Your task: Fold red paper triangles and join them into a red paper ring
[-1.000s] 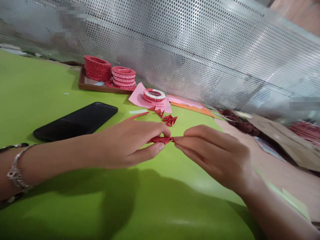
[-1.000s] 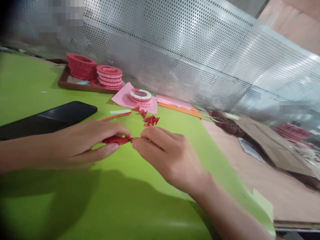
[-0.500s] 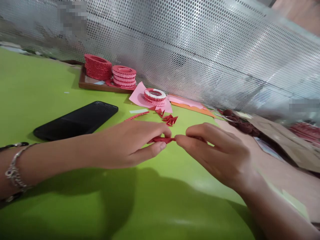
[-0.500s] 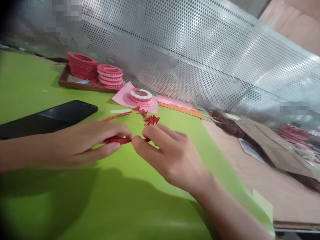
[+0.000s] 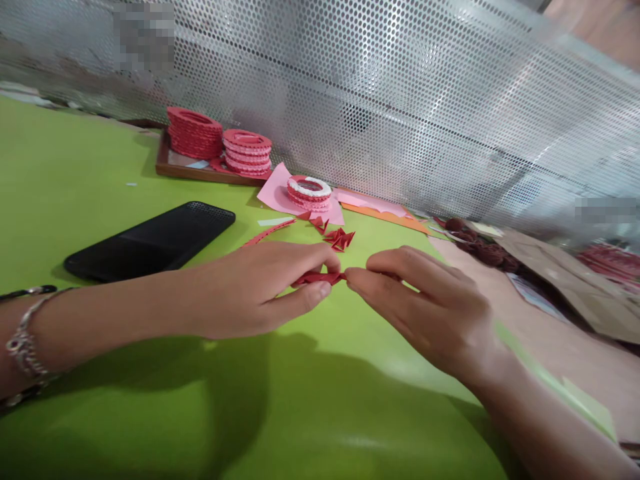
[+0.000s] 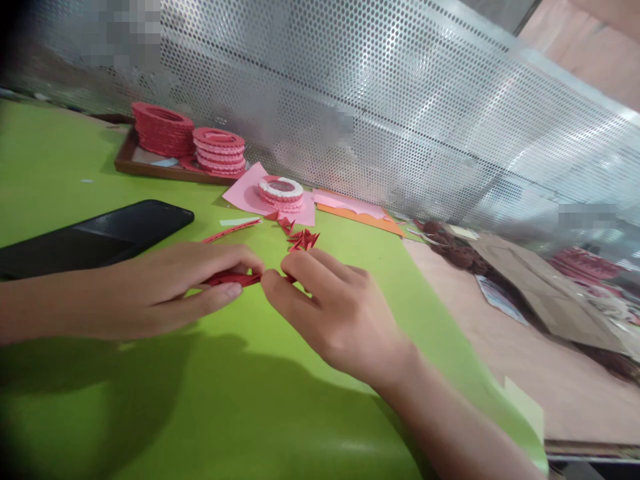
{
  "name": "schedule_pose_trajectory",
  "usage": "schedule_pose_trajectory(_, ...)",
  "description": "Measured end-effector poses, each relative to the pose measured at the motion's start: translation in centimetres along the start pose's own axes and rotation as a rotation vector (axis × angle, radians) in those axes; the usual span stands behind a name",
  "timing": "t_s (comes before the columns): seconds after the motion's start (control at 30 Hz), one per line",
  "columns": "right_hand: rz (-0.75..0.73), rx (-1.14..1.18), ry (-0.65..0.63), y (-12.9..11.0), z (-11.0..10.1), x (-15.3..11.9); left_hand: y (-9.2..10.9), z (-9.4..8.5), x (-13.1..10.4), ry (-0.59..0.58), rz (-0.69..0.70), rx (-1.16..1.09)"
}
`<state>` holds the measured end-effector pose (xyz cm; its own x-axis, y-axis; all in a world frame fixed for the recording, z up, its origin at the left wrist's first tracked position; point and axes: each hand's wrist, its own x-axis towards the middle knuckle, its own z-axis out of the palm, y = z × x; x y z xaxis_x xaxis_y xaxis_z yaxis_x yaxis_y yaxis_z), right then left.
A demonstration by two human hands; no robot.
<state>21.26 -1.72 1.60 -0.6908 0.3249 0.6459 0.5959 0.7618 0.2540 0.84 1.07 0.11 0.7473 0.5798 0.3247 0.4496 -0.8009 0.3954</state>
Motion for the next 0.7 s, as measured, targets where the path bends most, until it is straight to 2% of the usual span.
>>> schedule_pose_trajectory(0.27, -0.072, -0.051, -0.055, 0.56, -0.37, 0.23, 0.08, -0.03, 0.02, -0.011, 0.016, -0.009)
schedule_pose_trajectory(0.43, -0.068, -0.016, -0.046, 0.66, -0.14, 0.12, 0.13, 0.07, 0.07, -0.002, -0.008, -0.05)
schedule_pose_trajectory(0.6, -0.059, 0.011, 0.014, 0.41, 0.07, 0.03, 0.12, 0.08, 0.01, -0.007, -0.04, -0.08)
schedule_pose_trajectory(0.7, -0.042, -0.012, -0.002, 0.25, 0.01, 0.02, 0.17, 0.04, 0.0, -0.024, -0.049, -0.083)
